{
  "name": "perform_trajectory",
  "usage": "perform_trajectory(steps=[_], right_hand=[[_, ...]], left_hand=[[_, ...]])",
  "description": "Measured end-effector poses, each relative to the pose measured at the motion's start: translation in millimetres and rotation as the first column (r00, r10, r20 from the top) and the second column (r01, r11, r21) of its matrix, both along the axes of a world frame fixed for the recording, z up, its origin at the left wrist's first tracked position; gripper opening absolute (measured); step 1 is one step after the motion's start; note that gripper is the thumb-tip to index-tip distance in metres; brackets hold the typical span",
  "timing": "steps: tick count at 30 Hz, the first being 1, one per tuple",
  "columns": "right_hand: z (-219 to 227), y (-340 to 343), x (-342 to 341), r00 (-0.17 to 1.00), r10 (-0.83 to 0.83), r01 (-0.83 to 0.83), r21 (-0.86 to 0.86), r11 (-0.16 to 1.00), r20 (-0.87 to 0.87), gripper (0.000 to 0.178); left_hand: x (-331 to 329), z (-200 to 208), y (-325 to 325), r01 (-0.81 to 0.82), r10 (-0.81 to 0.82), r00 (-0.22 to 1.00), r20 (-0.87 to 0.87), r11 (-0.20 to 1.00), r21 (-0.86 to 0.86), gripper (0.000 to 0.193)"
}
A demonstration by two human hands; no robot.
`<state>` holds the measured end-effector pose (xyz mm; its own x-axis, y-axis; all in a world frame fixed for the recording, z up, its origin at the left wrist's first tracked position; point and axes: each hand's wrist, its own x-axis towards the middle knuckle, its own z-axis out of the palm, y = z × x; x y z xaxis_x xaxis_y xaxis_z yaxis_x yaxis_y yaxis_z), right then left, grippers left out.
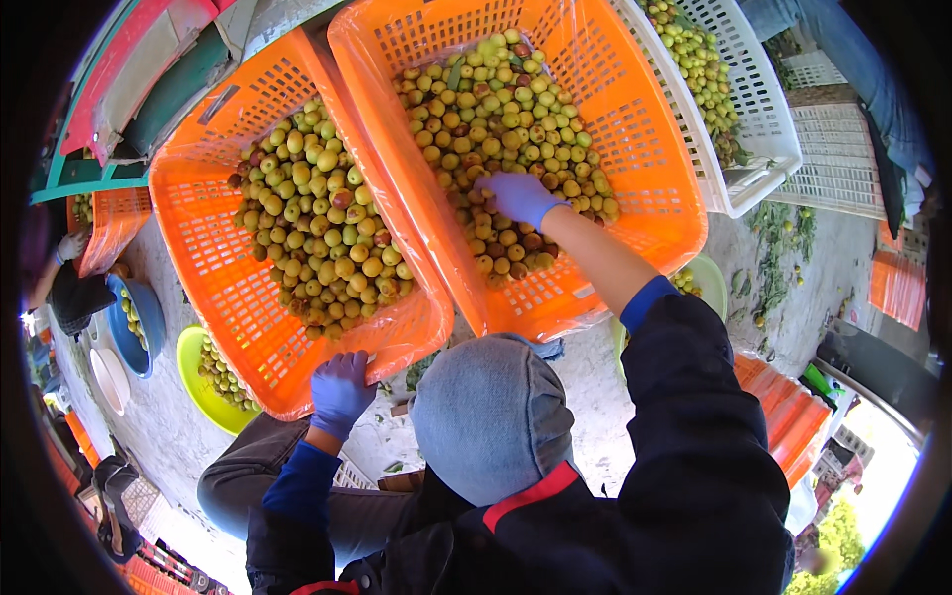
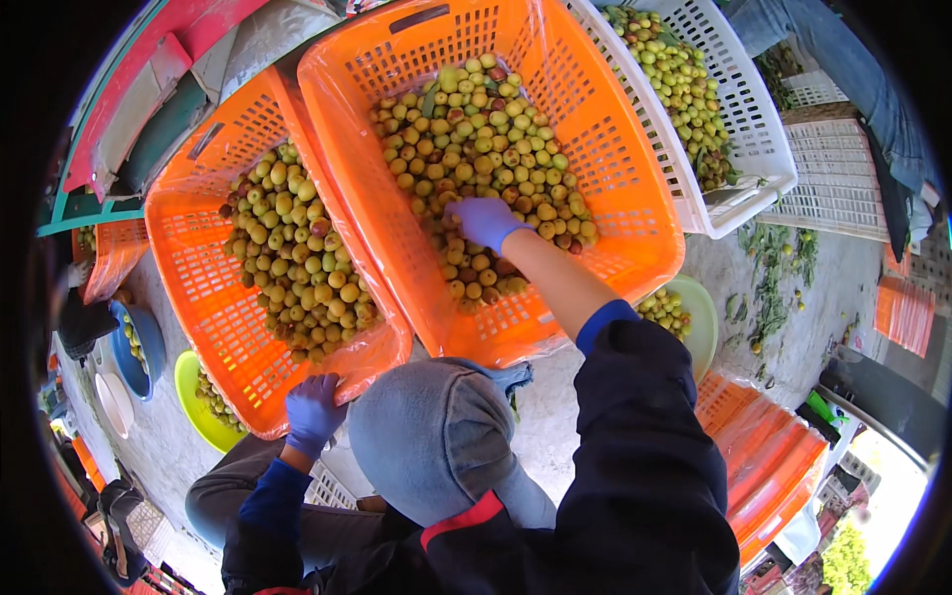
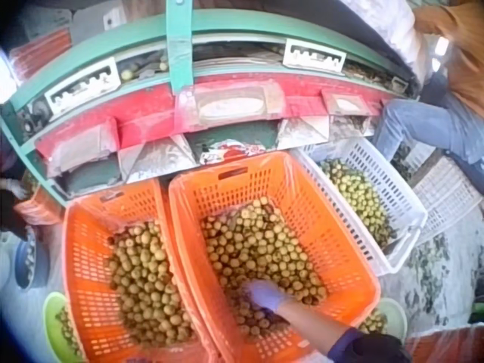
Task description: The person sorts small green-yellow fruits from two orange baskets into a yellow bowl, picking them one by one and occasionally tossing them. The person wears blue gloves and works at a low height with multiple baskets and bowls nearby.
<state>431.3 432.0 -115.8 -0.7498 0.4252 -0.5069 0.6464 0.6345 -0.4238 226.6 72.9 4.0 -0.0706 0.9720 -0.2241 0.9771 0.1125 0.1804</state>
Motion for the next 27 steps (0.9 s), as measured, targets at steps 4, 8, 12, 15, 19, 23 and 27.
perform_trajectory(steps=[4, 8, 12, 15, 19, 23, 27], right_hand=[[18.0, 5.6, 6.3, 0.994, -0.09, 0.076, -0.216, 0.973, -0.055, 0.023], [22.4, -34.1, 30.6, 0.969, 0.24, -0.235, -0.087, 0.968, 0.051, 0.022], [4.1, -47.1, 39.7, 0.849, 0.452, -0.498, 0.128, 0.858, 0.274, 0.022], [-11.1, -50.0, 47.9, 0.876, 0.386, -0.446, 0.182, 0.876, 0.289, 0.021], [36.1, -29.1, 58.6, 0.976, 0.195, -0.202, -0.076, 0.976, -0.095, 0.027], [142.3, 3.7, 104.1, 0.8, -0.588, 0.348, -0.707, 0.616, -0.118, 0.038], [186.4, -19.1, 246.3, 0.253, -0.955, 0.405, -0.879, 0.252, -0.157, 0.051]], left_hand=[[-0.9, -3.9, -3.9, 0.0, 0.0, 1.0, -0.013, 1.0, -0.011, 0.025], [-1.8, -5.5, -9.2, -0.009, 0.009, 1.0, -0.003, 1.0, -0.011, 0.025], [-2.3, -10.8, -11.1, 0.011, -0.01, 1.0, -0.008, 1.0, 0.002, 0.027], [-2.4, -10.6, -4.7, 0.015, -0.015, 1.0, -0.011, 1.0, 0.02, 0.028], [-5.0, -18.0, -9.7, 0.021, -0.023, 0.999, 0.04, 0.999, 0.029, 0.027], [-5.9, -7.1, -16.6, -0.039, 0.035, 0.998, 0.058, 0.997, 0.072, 0.023], [-3.9, -7.1, -9.4, -0.05, 0.048, 0.996, 0.071, 0.998, 0.03, 0.017]])
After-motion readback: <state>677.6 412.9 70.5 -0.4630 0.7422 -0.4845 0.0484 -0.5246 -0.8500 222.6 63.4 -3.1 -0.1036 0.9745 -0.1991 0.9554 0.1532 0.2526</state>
